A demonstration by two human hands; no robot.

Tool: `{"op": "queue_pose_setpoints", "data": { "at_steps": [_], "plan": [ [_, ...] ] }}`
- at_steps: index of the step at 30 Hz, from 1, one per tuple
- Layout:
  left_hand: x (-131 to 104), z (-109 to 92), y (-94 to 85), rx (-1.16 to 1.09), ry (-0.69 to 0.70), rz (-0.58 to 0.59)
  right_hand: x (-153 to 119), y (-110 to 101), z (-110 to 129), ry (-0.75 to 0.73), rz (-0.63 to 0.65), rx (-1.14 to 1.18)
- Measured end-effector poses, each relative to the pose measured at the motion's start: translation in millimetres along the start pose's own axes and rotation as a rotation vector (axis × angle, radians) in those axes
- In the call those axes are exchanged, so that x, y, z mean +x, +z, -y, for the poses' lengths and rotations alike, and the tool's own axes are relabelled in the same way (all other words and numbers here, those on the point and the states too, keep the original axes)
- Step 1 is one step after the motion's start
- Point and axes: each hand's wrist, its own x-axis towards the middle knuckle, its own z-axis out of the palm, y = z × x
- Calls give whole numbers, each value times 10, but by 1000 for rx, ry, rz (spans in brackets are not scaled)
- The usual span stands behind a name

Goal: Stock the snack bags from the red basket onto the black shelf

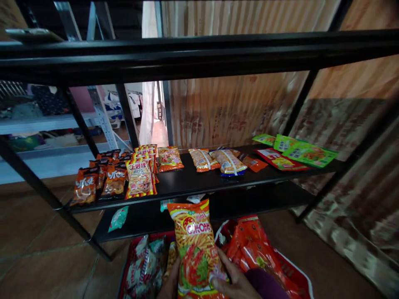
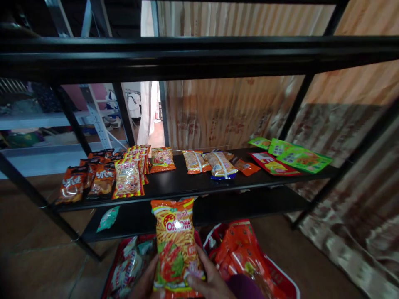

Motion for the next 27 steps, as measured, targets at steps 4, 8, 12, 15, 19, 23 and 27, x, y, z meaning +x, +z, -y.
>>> {"op": "queue_pose_setpoints", "data": {
  "at_steps": [4,8,12,15,19,23,27],
  "plan": [
    [383,-335,180,-81,201,87,347,-167,363,-55,-80,-130],
    [892,-868,279,-6,286,0,852,-234,863,-168,-160,-173],
    [1488,-1361,245,109,431,-210,1526,-186,1393,-336,-151,-209],
    [1913,-1643,112,194,510,-360,2044,-97,1657,-327,-79,-190],
    [2324,-1845,-113,330,504,-573,2590,6,1729,-250,-155,-189],
    [2533,-1906,-248,487,499,-695,2923,10,1635,-194,-209,-192],
    [2613,-1916,-258,657,498,-735,3122,-54,1553,-189,-230,-250]
  ]
}}
